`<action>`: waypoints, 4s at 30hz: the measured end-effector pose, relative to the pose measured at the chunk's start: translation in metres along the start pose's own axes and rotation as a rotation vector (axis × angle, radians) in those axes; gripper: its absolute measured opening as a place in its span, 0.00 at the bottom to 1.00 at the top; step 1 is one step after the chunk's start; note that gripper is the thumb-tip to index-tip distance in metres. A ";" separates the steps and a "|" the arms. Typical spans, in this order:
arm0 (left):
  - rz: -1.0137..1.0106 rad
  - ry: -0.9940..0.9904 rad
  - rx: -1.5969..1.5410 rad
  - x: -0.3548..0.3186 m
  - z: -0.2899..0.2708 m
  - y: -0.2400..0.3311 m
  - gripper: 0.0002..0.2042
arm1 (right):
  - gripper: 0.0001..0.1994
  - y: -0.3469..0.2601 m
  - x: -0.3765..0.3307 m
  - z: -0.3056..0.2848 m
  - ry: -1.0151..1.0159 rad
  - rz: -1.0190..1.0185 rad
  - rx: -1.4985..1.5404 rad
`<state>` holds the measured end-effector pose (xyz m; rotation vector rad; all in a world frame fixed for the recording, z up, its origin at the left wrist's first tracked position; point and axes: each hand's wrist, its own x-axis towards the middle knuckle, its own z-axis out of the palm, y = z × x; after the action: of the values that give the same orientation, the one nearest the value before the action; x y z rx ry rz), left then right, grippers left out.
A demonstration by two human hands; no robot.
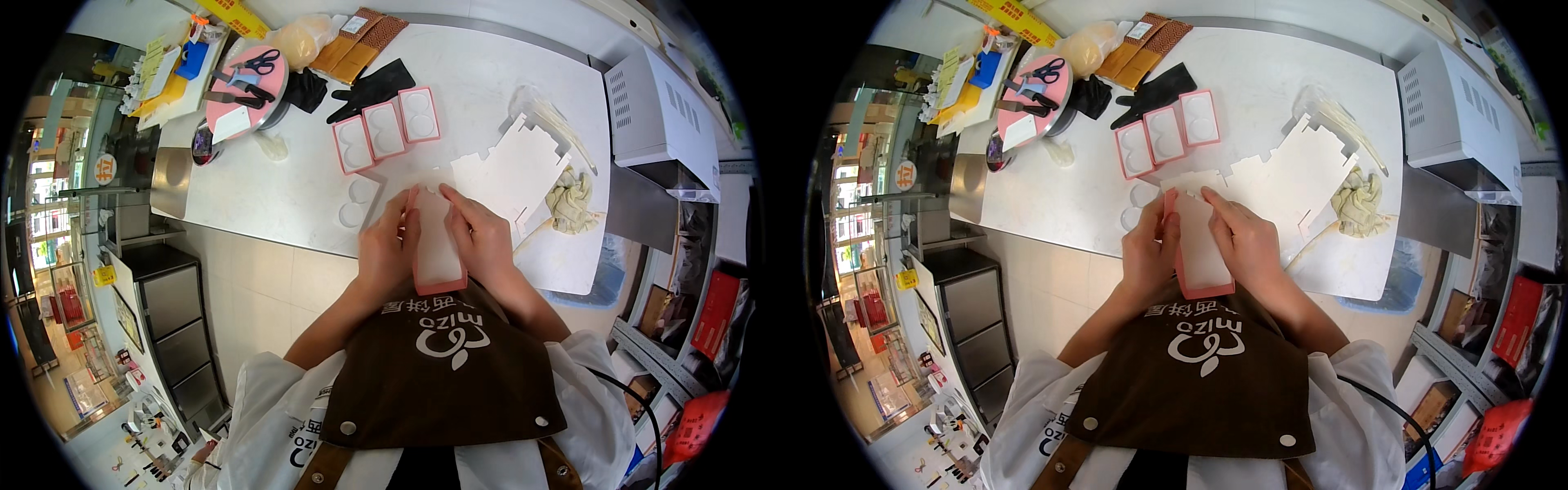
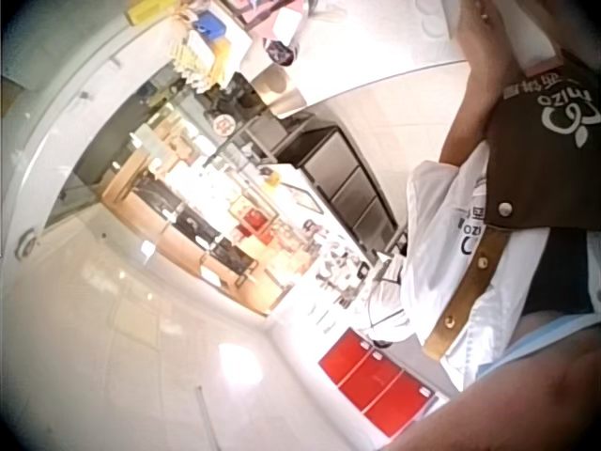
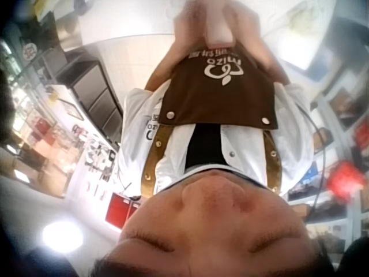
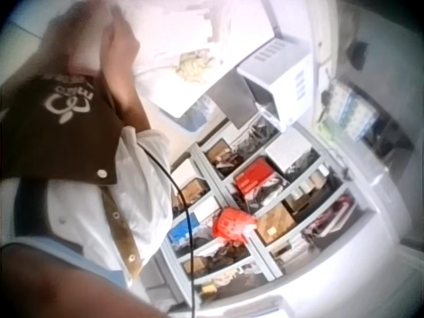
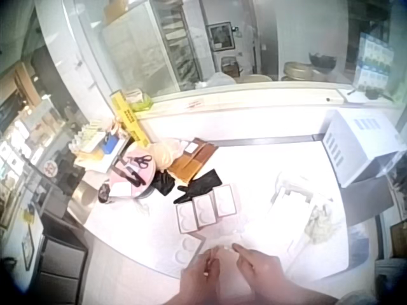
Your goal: The person assembles small pink and white cardboard boxes by folding flat pieces and inserting white plastic inserts. They repeatedly fold the sides, tuck flaps, and place inserts into the formed boxes on a white countertop.
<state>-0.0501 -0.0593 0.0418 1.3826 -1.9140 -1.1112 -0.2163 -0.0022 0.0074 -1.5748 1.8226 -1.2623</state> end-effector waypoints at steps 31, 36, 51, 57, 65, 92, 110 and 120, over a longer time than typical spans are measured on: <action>-0.198 -0.198 -0.681 0.005 0.009 -0.031 0.14 | 0.16 0.007 -0.011 -0.004 0.020 -0.059 0.151; -0.154 -0.156 -0.755 0.004 0.012 -0.022 0.12 | 0.12 0.001 -0.012 -0.004 -0.013 0.039 0.192; -0.283 -0.405 -0.676 0.022 0.014 -0.061 0.14 | 0.06 0.049 -0.011 0.016 -0.124 0.401 0.706; -0.353 -0.361 -0.705 0.025 0.026 -0.069 0.14 | 0.05 0.054 -0.004 0.014 -0.174 0.477 0.720; -0.355 -0.241 -0.693 0.022 0.031 -0.056 0.13 | 0.06 0.055 -0.002 0.012 -0.157 0.505 0.709; 0.919 -0.241 0.466 0.067 0.002 -0.038 0.07 | 0.15 0.045 0.016 -0.016 -0.422 0.483 0.546; 0.812 -0.247 0.395 0.058 0.021 -0.036 0.10 | 0.13 0.043 0.034 -0.033 -0.602 0.472 0.195; 0.419 -0.423 0.293 0.062 0.021 -0.033 0.04 | 0.07 0.036 0.034 -0.024 -0.508 0.125 -0.279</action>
<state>-0.0705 -0.1155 -0.0004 0.8515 -2.6058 -0.9944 -0.2638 -0.0275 -0.0022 -1.6967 1.7699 -0.4988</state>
